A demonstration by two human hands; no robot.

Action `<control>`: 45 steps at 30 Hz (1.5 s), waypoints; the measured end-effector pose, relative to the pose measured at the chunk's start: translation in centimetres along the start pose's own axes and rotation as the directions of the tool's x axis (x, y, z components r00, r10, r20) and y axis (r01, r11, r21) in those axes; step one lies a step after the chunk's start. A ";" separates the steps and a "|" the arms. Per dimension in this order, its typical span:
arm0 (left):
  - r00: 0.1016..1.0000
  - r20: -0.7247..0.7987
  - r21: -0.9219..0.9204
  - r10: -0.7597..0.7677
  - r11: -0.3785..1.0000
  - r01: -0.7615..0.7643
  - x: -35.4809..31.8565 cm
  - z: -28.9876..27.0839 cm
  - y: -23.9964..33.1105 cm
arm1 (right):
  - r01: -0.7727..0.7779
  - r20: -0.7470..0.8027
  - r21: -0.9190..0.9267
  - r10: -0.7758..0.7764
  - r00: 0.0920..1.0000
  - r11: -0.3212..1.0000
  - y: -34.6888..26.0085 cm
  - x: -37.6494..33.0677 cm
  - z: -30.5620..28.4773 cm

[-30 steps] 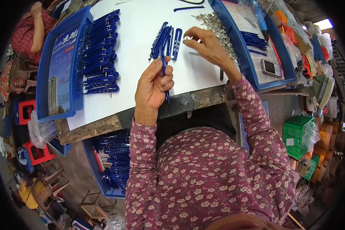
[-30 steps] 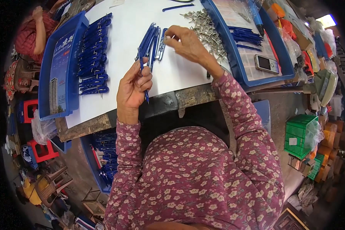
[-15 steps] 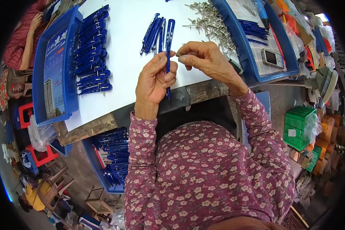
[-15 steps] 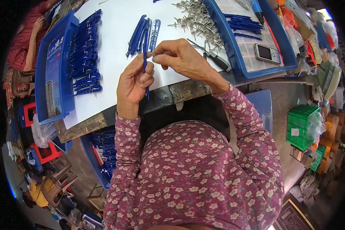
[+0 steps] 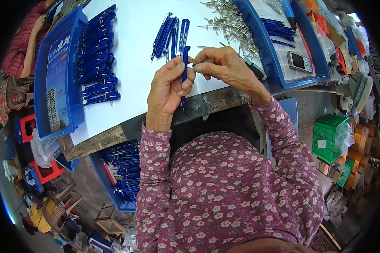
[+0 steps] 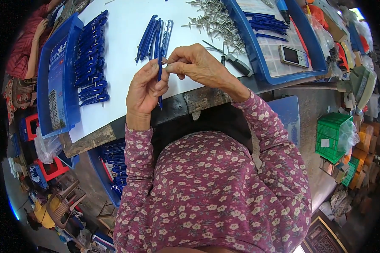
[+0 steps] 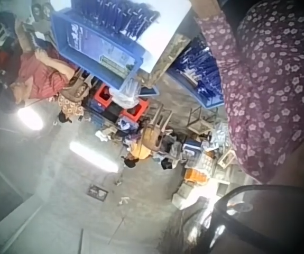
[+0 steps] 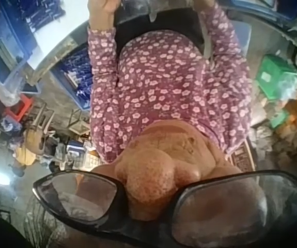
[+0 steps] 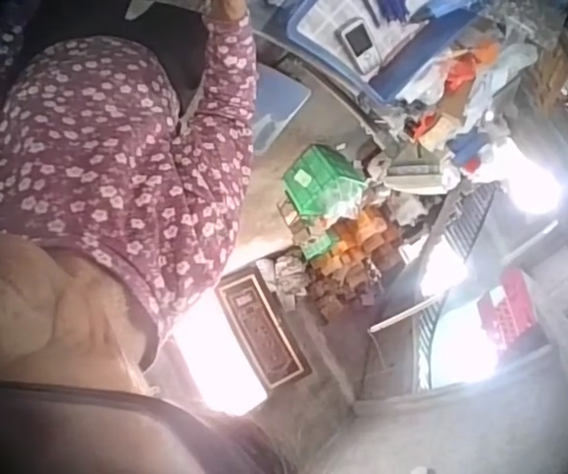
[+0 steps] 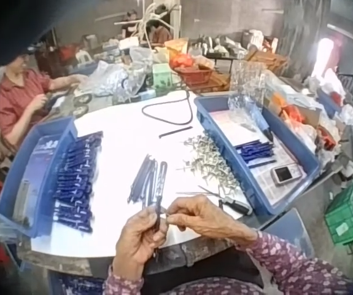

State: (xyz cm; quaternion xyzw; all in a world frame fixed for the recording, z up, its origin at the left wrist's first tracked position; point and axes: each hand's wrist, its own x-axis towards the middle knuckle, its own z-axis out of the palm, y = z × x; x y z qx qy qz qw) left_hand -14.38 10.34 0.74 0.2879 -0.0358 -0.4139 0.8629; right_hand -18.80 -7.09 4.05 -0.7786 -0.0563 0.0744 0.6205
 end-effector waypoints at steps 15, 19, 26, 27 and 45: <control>0.994 -0.063 0.250 0.084 0.966 -0.066 -0.6 1.0 -0.6 | -0.108 0.020 0.195 0.106 0.994 0.975 0.2 -1.1 -0.4; 0.994 -0.057 0.296 0.090 0.953 -0.069 -0.7 1.1 -0.7 | -0.115 0.028 0.211 0.111 0.993 0.971 1.0 -1.2 -0.4; 0.993 -0.077 0.398 0.092 0.916 -0.053 -0.9 1.2 -1.0 | -0.153 0.085 0.218 0.137 0.987 0.964 0.8 -1.5 -0.5; 0.992 -0.086 0.420 0.091 0.906 -0.047 -0.9 1.2 -1.1 | -0.154 0.084 0.218 0.139 0.987 0.964 0.8 -1.6 -0.5; 0.980 -0.079 0.741 0.184 0.668 -0.066 -1.3 2.1 -2.0 | 0.109 -0.109 -0.350 -0.156 0.982 0.930 2.2 -2.6 0.8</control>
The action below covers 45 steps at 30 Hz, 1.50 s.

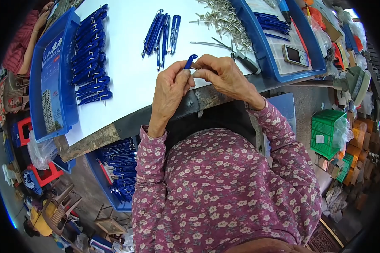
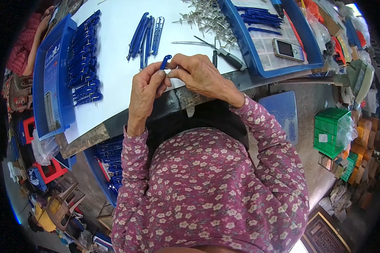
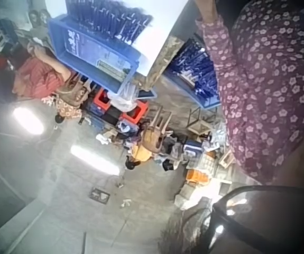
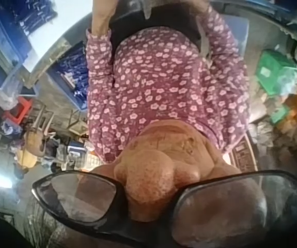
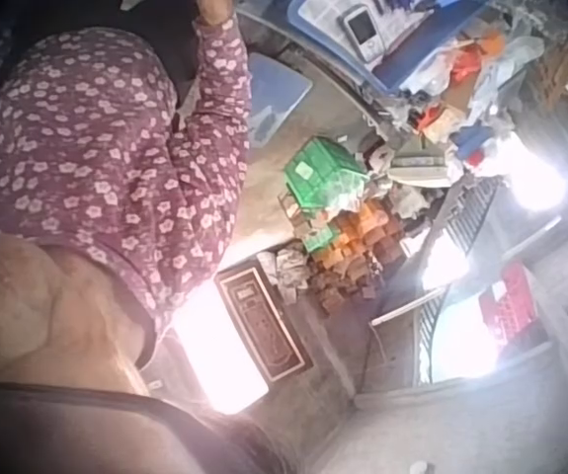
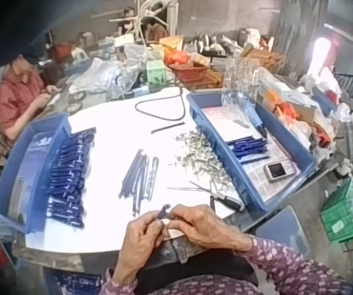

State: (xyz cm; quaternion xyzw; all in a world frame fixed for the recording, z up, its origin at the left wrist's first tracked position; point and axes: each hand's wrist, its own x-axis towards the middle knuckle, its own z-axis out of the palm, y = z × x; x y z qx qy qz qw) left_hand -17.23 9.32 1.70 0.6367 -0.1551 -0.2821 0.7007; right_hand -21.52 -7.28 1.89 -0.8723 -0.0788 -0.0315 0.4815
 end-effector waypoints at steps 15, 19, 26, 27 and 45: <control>0.999 -0.045 0.072 0.018 0.997 -0.014 0.1 0.6 -0.4 | 0.008 -0.075 0.007 -0.008 0.997 1.000 -0.8 -0.6 0.2; 0.999 -0.035 0.070 0.022 0.997 -0.019 0.0 0.7 -0.5 | -0.025 -0.066 0.051 0.028 0.997 0.998 -1.1 -1.0 0.0; 0.999 -0.037 0.077 0.030 0.997 -0.027 -0.6 0.2 0.0 | -0.290 0.116 0.434 0.267 0.957 0.853 -1.5 -1.1 -0.8; 0.999 -0.032 0.086 0.037 0.996 -0.034 -0.6 0.3 0.1 | -0.302 0.133 0.468 0.272 0.953 0.831 -1.2 -1.2 -0.7; 0.981 -0.064 0.243 0.185 0.956 -0.164 -1.1 0.9 0.1 | 0.353 -0.254 -0.355 -0.453 0.854 0.865 0.3 -1.8 2.1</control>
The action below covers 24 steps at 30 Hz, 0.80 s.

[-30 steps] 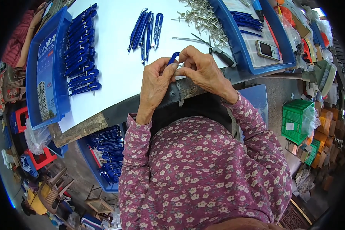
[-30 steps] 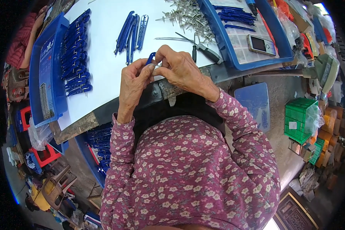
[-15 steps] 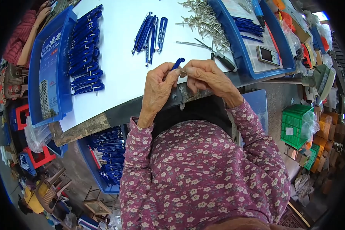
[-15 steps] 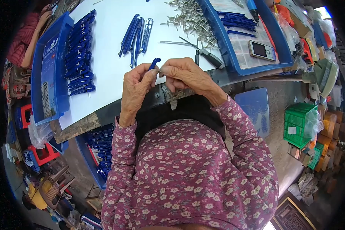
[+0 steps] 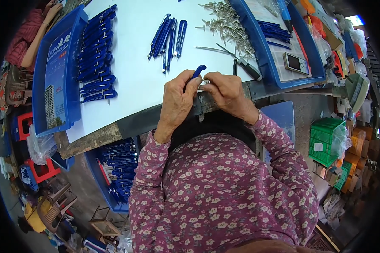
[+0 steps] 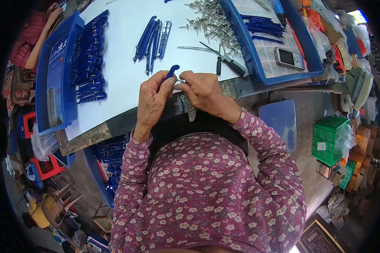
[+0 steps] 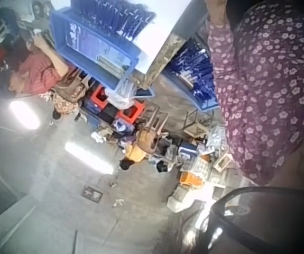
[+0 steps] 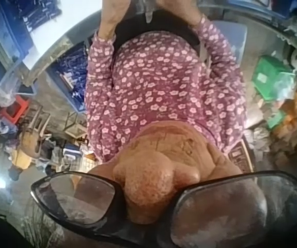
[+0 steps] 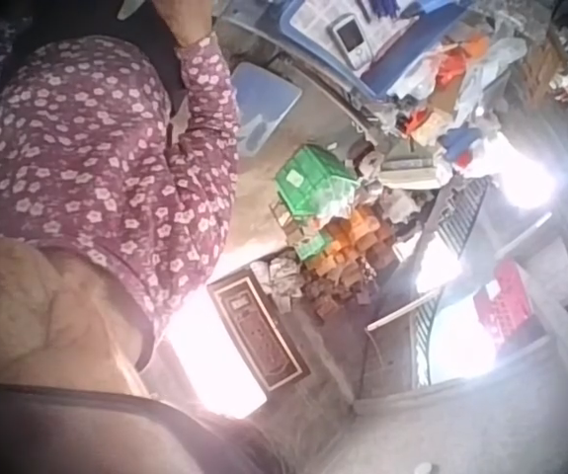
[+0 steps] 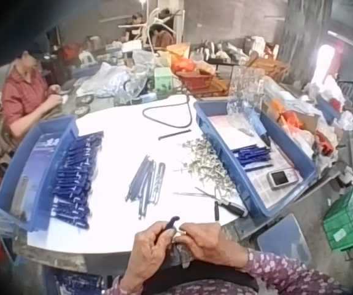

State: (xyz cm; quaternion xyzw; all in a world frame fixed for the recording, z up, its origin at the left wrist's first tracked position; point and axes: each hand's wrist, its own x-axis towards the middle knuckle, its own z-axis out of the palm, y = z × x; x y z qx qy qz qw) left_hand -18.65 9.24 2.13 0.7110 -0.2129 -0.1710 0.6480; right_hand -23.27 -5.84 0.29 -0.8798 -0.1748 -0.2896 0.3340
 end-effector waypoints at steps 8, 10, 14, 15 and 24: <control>0.992 0.054 -0.087 -0.115 0.989 0.119 0.2 -1.2 -0.1 | -0.736 0.601 0.626 0.441 0.666 0.259 0.2 0.9 -1.3; 0.990 0.068 -0.079 -0.124 0.988 0.130 0.2 -1.3 -0.2 | -0.760 0.739 0.642 0.340 0.581 -0.096 0.8 0.8 -1.1; 0.996 0.049 0.053 -0.075 0.996 0.073 0.1 -1.2 -0.8 | -0.786 0.783 0.602 0.298 0.546 -0.141 1.0 0.6 -0.8; 0.996 0.047 0.051 -0.079 0.996 0.076 0.1 -1.1 -0.9 | -0.783 0.731 0.622 0.388 0.562 -0.037 0.4 0.8 -0.8; 0.990 0.068 0.021 -0.126 0.992 0.125 0.1 -1.3 -0.8 | -0.491 0.315 0.340 0.394 0.863 0.802 -0.1 0.4 0.1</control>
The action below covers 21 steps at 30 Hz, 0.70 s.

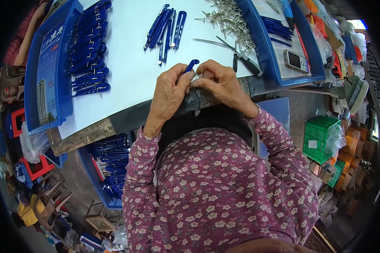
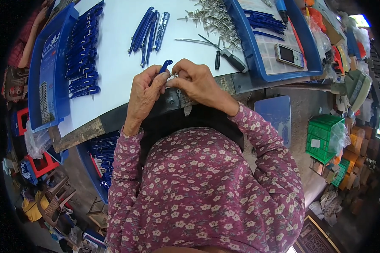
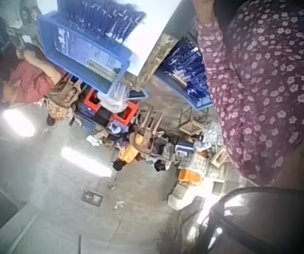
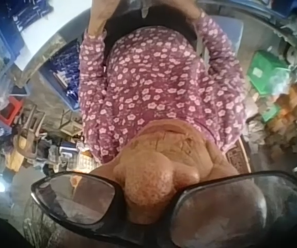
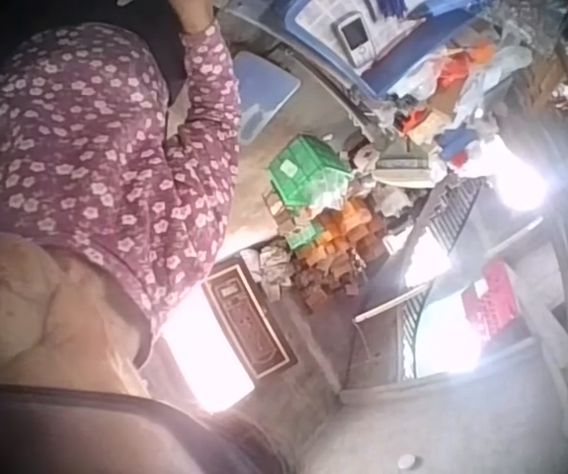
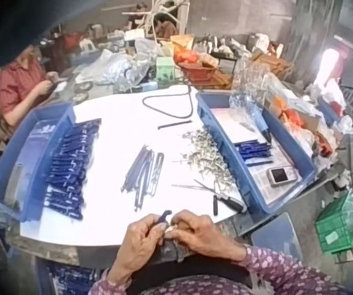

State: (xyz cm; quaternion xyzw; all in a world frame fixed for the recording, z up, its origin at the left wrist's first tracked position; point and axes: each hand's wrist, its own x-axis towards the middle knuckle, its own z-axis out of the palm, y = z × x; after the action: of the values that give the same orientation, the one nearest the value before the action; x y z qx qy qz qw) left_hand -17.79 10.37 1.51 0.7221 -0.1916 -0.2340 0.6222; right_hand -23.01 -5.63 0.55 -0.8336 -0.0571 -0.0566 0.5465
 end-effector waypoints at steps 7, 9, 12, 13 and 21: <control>0.998 0.035 -0.046 -0.046 0.998 0.047 0.0 -0.1 -0.5 | -0.423 0.345 0.472 0.279 0.896 0.774 0.0 0.2 -1.3; 0.998 0.040 -0.025 -0.045 0.999 0.046 0.1 -0.1 -0.6 | -0.464 0.363 0.525 0.305 0.880 0.714 0.3 0.1 -1.3; 0.997 0.046 -0.058 -0.060 0.996 0.063 0.1 0.0 -0.6 | -0.488 0.362 0.600 0.329 0.872 0.633 0.7 -0.1 -0.9; 0.997 0.050 -0.088 -0.067 0.994 0.071 0.1 -0.1 -0.6 | -0.475 0.340 0.626 0.331 0.880 0.618 0.7 -0.2 -0.6; 0.998 0.031 -0.195 -0.061 0.979 0.066 0.4 0.0 -0.6 | -0.144 0.023 0.136 0.143 0.990 0.980 0.0 0.7 -0.2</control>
State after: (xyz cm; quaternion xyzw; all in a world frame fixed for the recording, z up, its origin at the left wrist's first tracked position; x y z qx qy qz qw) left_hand -17.53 10.22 0.89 0.6601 -0.1524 -0.2803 0.6800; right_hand -22.35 -5.74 0.75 -0.7963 -0.0042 -0.0075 0.6048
